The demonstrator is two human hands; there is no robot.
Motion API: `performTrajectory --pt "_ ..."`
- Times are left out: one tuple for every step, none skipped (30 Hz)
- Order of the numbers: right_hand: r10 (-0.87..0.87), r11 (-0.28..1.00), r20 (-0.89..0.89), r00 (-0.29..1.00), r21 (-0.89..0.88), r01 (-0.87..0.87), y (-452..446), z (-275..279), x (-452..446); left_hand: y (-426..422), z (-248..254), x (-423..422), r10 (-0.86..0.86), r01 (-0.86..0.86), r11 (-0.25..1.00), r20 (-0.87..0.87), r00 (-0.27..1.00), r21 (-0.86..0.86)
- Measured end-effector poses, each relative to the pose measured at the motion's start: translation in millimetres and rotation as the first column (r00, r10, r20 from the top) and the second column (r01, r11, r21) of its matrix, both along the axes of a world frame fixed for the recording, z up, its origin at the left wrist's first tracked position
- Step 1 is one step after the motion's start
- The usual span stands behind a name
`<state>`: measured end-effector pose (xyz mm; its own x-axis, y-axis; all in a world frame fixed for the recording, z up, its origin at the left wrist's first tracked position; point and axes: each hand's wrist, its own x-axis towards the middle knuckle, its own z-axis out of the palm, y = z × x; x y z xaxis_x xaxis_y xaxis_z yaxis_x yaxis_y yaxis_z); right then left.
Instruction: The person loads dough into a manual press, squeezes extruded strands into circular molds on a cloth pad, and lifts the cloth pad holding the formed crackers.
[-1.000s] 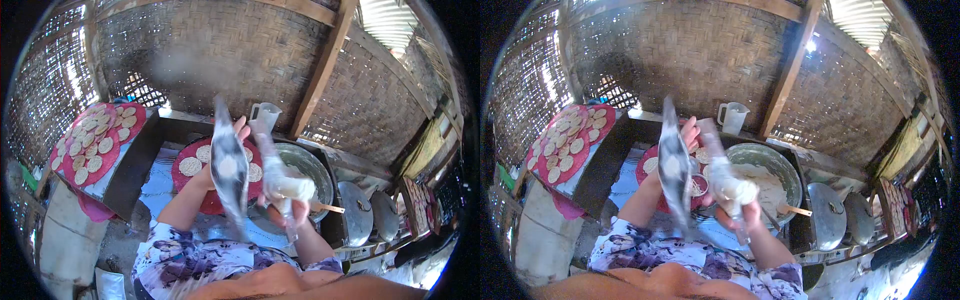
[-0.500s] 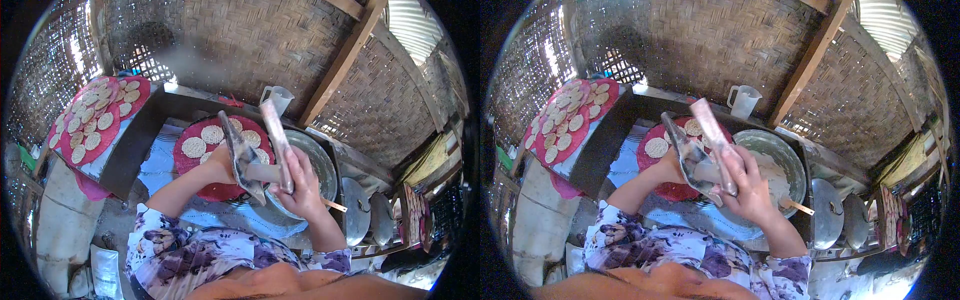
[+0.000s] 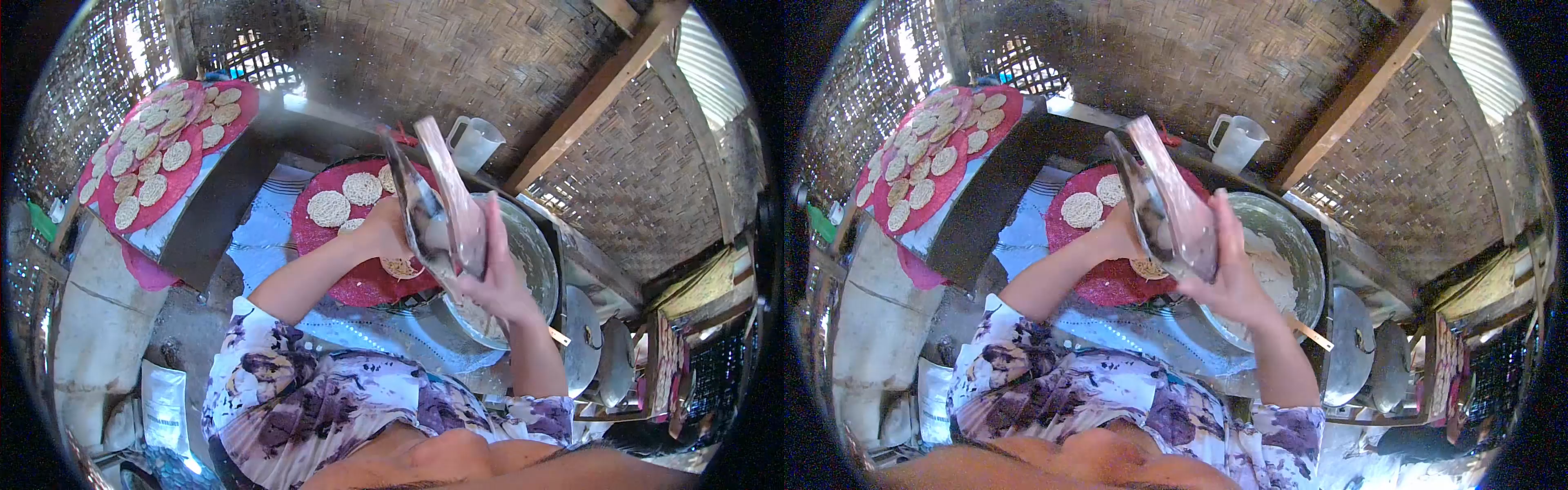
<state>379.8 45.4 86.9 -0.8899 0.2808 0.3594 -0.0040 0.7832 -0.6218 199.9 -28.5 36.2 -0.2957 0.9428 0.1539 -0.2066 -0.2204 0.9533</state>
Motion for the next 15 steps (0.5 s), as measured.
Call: performTrajectory --pt "0.029 0.955 0.086 0.996 -0.295 -0.002 10 -5 4 -1 2 -2 -0.002 0.002 1.000 0.064 0.998 0.005" --pt "0.133 0.874 0.206 0.969 -0.485 -0.017 27 -13 14 -2 4 -4 -0.004 0.003 1.000 0.128 0.992 0.012" --pt "0.254 0.755 0.302 0.919 -0.656 0.006 34 -19 21 -2 6 -5 -0.005 0.002 1.000 0.191 0.982 0.018" --pt "0.285 0.716 0.300 0.910 -0.699 0.006 32 -19 22 0 -9 -16 -0.024 0.048 0.988 -0.160 0.987 0.149" --pt "0.316 0.676 0.296 0.901 -0.737 0.005 29 -19 22 2 -19 -28 0.009 0.134 0.958 -0.492 0.871 0.254" --pt "0.346 0.635 0.291 0.892 -0.772 0.005 28 -18 22 6 -10 -51 -0.369 0.441 0.886 -0.359 0.857 0.142" --pt "0.380 0.555 0.245 0.892 -0.832 -0.008 28 -19 21 11 2 -62 -0.438 0.445 0.824 -0.104 0.893 0.351" --pt "0.410 0.467 0.196 0.891 -0.884 -0.020 29 -21 21 12 16 -68 -0.525 0.376 0.749 0.141 0.840 0.545" --pt "0.433 0.372 0.145 0.890 -0.928 -0.030 30 -23 20 9 28 -70 -0.543 0.360 0.714 0.150 0.826 0.601" --pt "0.475 0.306 0.182 0.861 -0.951 0.032 35 -23 19 6 39 -70 -0.562 0.340 0.676 0.158 0.812 0.654" --pt "0.476 0.316 0.201 0.856 -0.948 0.046 39 -25 19 5 45 -71 -0.581 0.318 0.634 0.162 0.798 0.705" --pt "0.478 0.332 0.218 0.851 -0.942 0.055 43 -26 18 14 41 -73 -0.607 0.298 0.634 0.219 0.764 0.714" --pt "0.479 0.349 0.235 0.846 -0.935 0.062 48 -26 16 27 29 -76 -0.631 0.278 0.632 0.273 0.726 0.723" --pt "0.476 0.345 0.261 0.840 -0.934 0.094 56 -28 14 37 18 -81 -0.654 0.260 0.632 0.323 0.684 0.730" --pt "0.472 0.337 0.285 0.834 -0.933 0.127 64 -31 12 44 9 -86 -0.639 0.217 0.674 0.410 0.651 0.706"
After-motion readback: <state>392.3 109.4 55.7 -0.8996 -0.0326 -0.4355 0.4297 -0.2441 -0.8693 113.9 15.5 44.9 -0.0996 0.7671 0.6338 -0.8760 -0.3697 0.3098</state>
